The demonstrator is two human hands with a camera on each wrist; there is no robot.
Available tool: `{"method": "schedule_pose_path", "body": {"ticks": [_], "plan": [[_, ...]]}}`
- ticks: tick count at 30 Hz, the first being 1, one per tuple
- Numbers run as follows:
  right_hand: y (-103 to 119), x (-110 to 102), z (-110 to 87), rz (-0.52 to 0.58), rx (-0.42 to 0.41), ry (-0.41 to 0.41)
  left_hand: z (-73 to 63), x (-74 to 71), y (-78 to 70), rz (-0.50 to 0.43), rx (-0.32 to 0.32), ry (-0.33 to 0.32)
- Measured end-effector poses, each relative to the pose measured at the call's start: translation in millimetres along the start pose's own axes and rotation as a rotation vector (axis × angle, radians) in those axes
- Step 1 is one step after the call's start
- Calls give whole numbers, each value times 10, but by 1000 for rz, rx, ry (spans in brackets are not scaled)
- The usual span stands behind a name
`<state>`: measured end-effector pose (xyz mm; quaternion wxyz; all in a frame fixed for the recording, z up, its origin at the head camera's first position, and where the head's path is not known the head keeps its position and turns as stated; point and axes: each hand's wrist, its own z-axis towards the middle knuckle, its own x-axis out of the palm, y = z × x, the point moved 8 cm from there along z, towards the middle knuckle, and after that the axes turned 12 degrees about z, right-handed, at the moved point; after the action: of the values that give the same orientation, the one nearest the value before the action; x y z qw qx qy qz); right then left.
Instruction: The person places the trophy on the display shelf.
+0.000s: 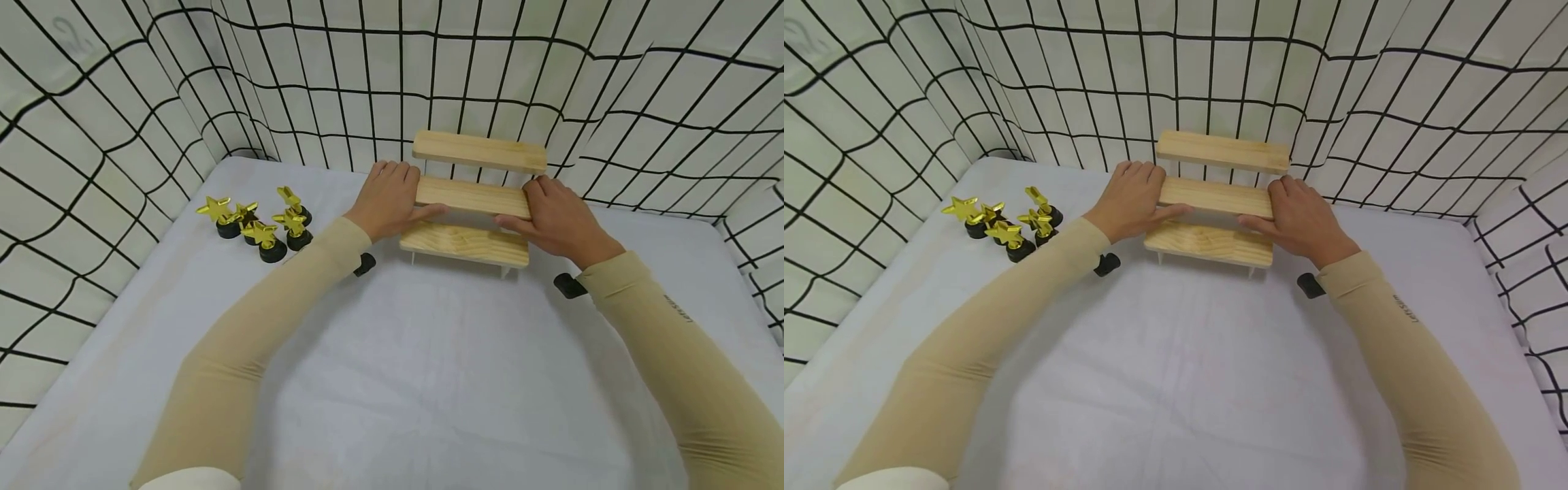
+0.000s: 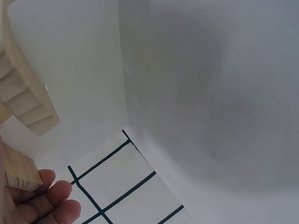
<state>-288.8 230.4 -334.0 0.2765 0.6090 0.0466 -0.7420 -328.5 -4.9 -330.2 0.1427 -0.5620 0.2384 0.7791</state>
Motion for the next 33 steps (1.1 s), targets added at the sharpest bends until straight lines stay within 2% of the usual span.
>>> {"method": "schedule_pose_path", "body": {"ticks": [7,16,20,24,33], "plan": [[66,-12,-10,-5,-25,-3,-59,-23,3,-4,-11,-10],[81,12,-41,-16,24,27,-127,-31,-11,19,-4,48],[113,31,-69,-9,15,17,-169,-30,-11,19,0,63],[165,40,-86,-9,-4,11,-228,-45,-11,25,1,61],[261,52,-159,-12,19,33,-360,-84,-24,24,-5,54]]}}
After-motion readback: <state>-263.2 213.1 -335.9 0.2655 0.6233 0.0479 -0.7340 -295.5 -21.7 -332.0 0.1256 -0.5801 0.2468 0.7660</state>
